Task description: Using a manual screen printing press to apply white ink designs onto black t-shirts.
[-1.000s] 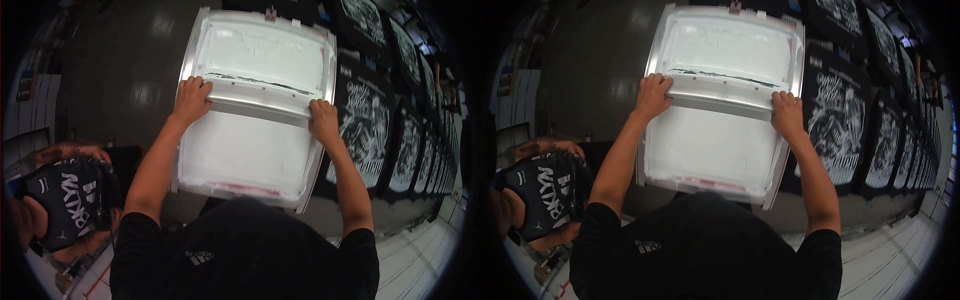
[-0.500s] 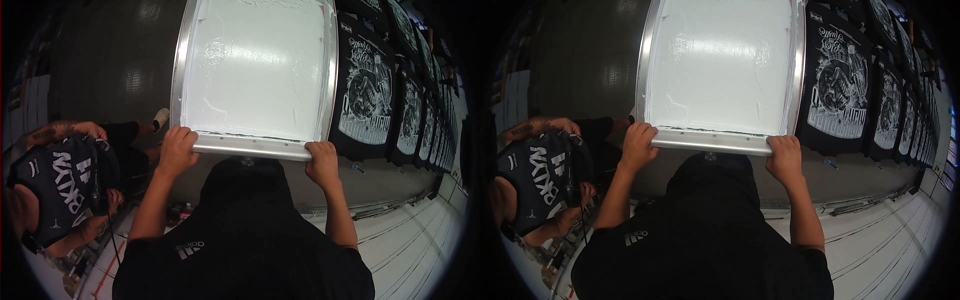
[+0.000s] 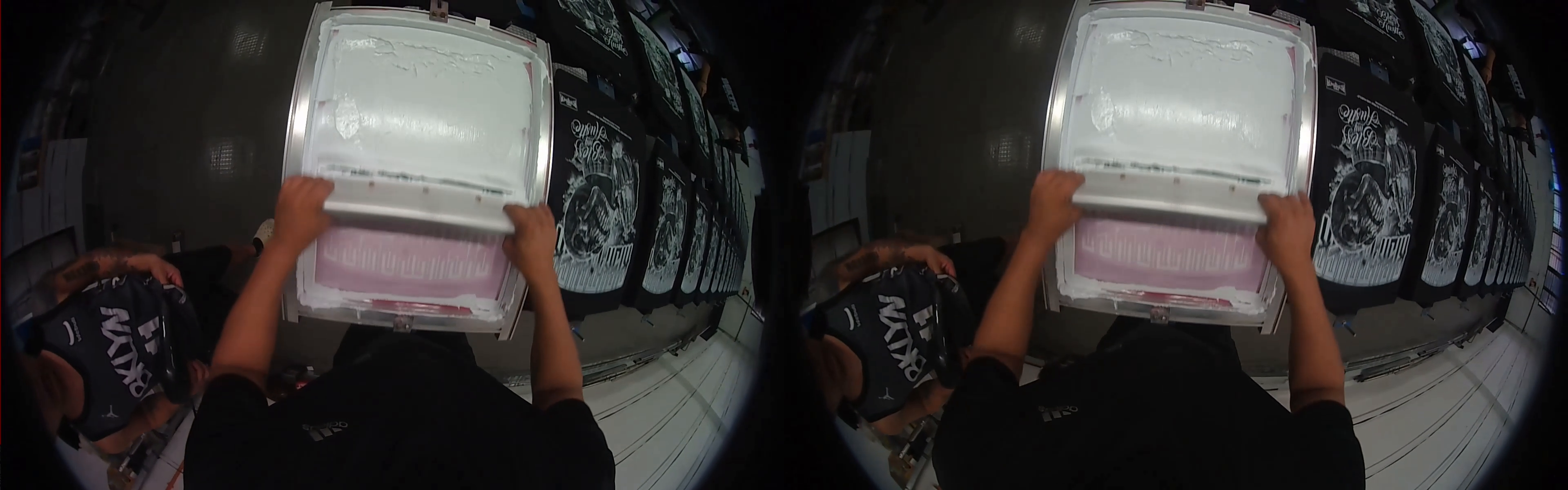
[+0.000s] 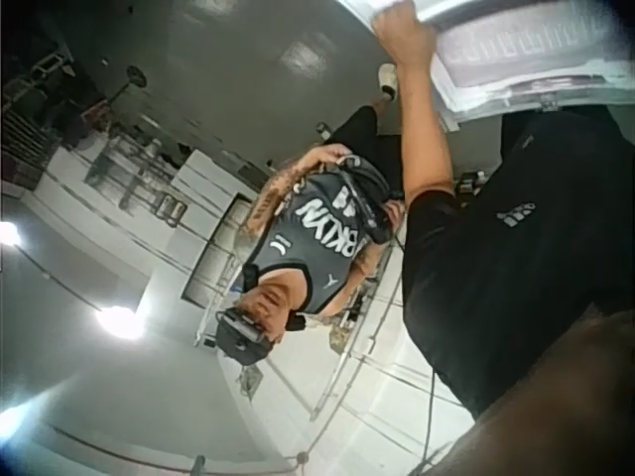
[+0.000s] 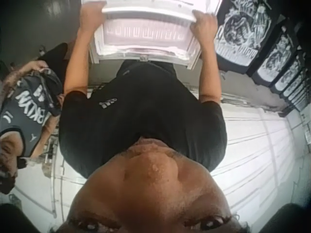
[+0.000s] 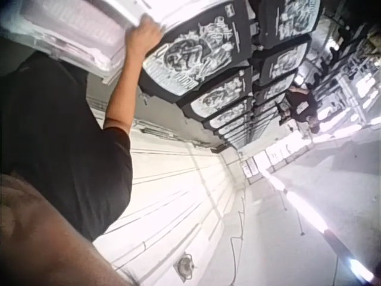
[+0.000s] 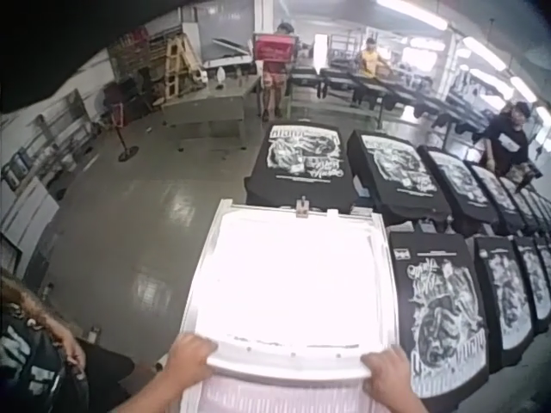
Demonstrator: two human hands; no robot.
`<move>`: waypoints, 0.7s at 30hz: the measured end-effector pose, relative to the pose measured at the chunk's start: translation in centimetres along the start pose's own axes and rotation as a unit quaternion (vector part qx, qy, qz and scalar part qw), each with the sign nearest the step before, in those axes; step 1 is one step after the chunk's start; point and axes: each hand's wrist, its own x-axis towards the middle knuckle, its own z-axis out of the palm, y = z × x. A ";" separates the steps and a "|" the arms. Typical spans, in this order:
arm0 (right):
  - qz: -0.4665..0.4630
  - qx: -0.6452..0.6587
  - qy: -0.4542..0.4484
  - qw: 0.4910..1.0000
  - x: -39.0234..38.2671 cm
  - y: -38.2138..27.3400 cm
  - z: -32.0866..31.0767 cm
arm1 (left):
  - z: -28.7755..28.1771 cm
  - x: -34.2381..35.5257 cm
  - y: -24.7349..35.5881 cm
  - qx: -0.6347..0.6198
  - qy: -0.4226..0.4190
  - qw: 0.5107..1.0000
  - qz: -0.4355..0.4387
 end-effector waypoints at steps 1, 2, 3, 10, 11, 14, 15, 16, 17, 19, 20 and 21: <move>-0.003 -0.007 0.012 1.000 2.9 0.9 0.0 | 0.3 2.9 -1.4 0.010 0.013 1.000 0.005; 0.001 -0.018 0.023 1.000 5.7 1.9 0.0 | 0.2 6.2 -2.1 0.031 -0.020 0.999 -0.022; 0.030 -0.044 0.015 0.998 8.5 2.8 0.1 | 0.0 9.4 -2.8 0.051 -0.052 0.996 -0.050; 0.006 -0.123 -0.002 0.992 24.9 9.6 -1.2 | -0.3 25.3 -8.6 0.091 -0.037 0.994 -0.055; 0.035 -0.135 -0.048 0.989 26.7 9.8 -2.1 | -0.6 26.7 -8.2 0.100 -0.064 0.991 -0.061; -0.033 -0.093 -0.049 0.994 27.6 10.9 -4.0 | -1.8 27.5 -7.1 0.014 -0.044 0.997 -0.064; -0.035 -0.076 -0.039 0.996 25.9 10.2 -4.7 | -2.6 26.2 -6.6 0.032 -0.049 0.996 -0.064; -0.033 -0.060 -0.033 0.997 22.4 8.8 -5.6 | -3.5 23.5 -4.8 0.046 -0.057 0.995 -0.063; -0.006 -0.050 -0.060 0.997 17.9 7.0 -6.2 | -4.8 19.6 -3.4 0.029 -0.095 0.993 -0.071; 0.037 -0.031 -0.095 0.994 8.1 3.3 -6.9 | -7.3 10.2 0.1 0.040 -0.127 0.989 -0.057; 0.063 0.002 -0.174 0.983 3.4 0.8 -7.4 | -7.5 4.8 1.9 0.042 -0.151 0.985 -0.072; 0.034 -0.009 -0.166 0.985 -1.6 -0.9 -7.1 | -8.0 -0.5 4.3 0.004 -0.172 0.980 -0.096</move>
